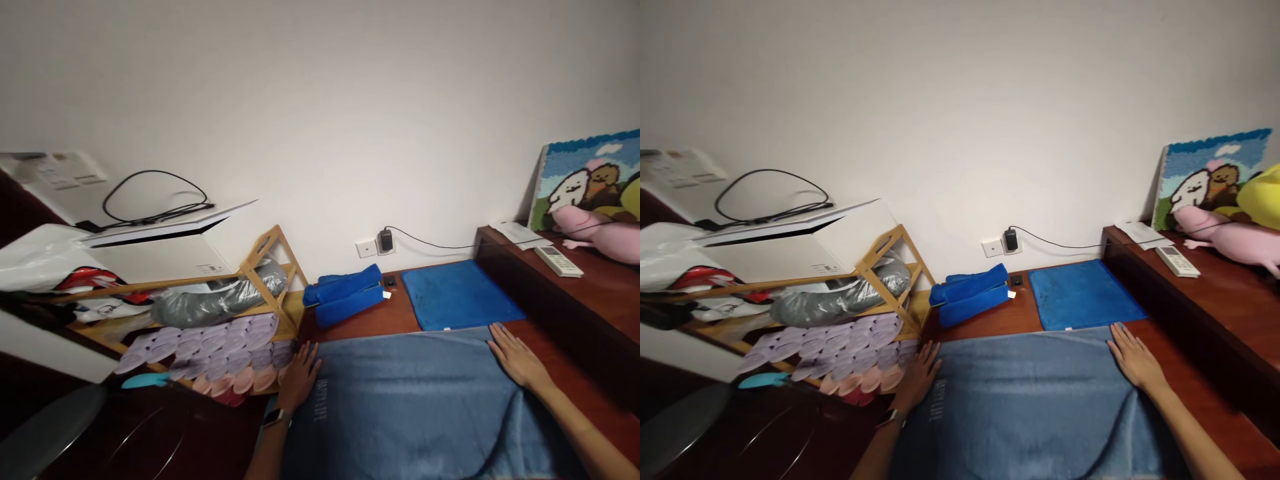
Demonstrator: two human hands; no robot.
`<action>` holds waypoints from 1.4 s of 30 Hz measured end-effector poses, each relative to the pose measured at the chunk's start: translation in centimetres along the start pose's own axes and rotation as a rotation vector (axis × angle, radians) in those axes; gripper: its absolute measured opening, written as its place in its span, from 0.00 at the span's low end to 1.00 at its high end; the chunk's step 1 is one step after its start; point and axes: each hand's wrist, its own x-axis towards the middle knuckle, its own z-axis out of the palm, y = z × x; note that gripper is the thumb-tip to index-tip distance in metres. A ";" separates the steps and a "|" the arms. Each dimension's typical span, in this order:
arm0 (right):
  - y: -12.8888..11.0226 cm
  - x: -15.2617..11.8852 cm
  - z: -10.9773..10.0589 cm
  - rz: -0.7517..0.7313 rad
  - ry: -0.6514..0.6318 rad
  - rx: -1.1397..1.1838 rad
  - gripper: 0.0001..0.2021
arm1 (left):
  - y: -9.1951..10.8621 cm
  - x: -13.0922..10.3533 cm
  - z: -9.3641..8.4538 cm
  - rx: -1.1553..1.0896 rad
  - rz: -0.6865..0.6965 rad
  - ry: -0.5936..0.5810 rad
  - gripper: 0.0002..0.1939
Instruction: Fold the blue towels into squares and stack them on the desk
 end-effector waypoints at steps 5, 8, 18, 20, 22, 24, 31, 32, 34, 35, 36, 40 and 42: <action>-0.9 0.7 -2.5 -0.017 0.102 -0.070 0.34 | 0.6 0.3 -0.4 -0.002 0.001 0.047 0.27; -4.3 2.3 -3.9 -0.170 0.181 -0.044 0.31 | 0.9 0.4 -0.5 -0.004 -0.006 0.128 0.27; -12.2 7.5 -0.8 -0.121 -0.022 -0.022 0.29 | 0.8 0.1 0.4 -0.046 -0.065 0.114 0.26; -12.1 7.7 -0.6 -0.124 -0.009 -0.019 0.29 | 0.9 0.1 0.3 -0.054 -0.067 0.111 0.26; -11.8 7.8 -1.1 -0.125 -0.025 -0.011 0.29 | 0.9 0.0 0.2 -0.058 -0.066 0.116 0.26; -11.7 7.6 -1.9 -0.122 -0.049 0.002 0.29 | 0.8 -0.1 -0.1 -0.055 -0.061 0.118 0.26; -18.0 2.1 -2.5 -0.454 0.152 0.148 0.27 | 4.5 1.4 -1.4 0.007 0.058 0.159 0.25; -19.5 1.1 -2.1 -0.501 0.124 0.167 0.27 | 5.6 1.8 -1.4 0.001 0.090 0.166 0.25; -21.6 -0.4 -1.3 -0.540 0.054 0.178 0.27 | 7.3 2.2 -1.2 -0.012 0.144 0.145 0.25; -22.0 -0.9 -1.0 -0.532 0.030 0.174 0.28 | 7.6 2.2 -0.9 -0.012 0.152 0.126 0.25; -21.6 -1.2 -0.8 -0.511 0.015 0.167 0.28 | 7.6 2.1 -0.7 -0.007 0.146 0.109 0.25; -14.6 -1.0 -0.9 -0.375 -0.015 0.113 0.29 | 4.6 0.6 -0.2 0.014 0.082 0.078 0.27; -9.4 -0.8 -1.2 -0.263 -0.019 0.071 0.32 | 3.1 -0.1 -0.2 0.011 0.077 0.077 0.28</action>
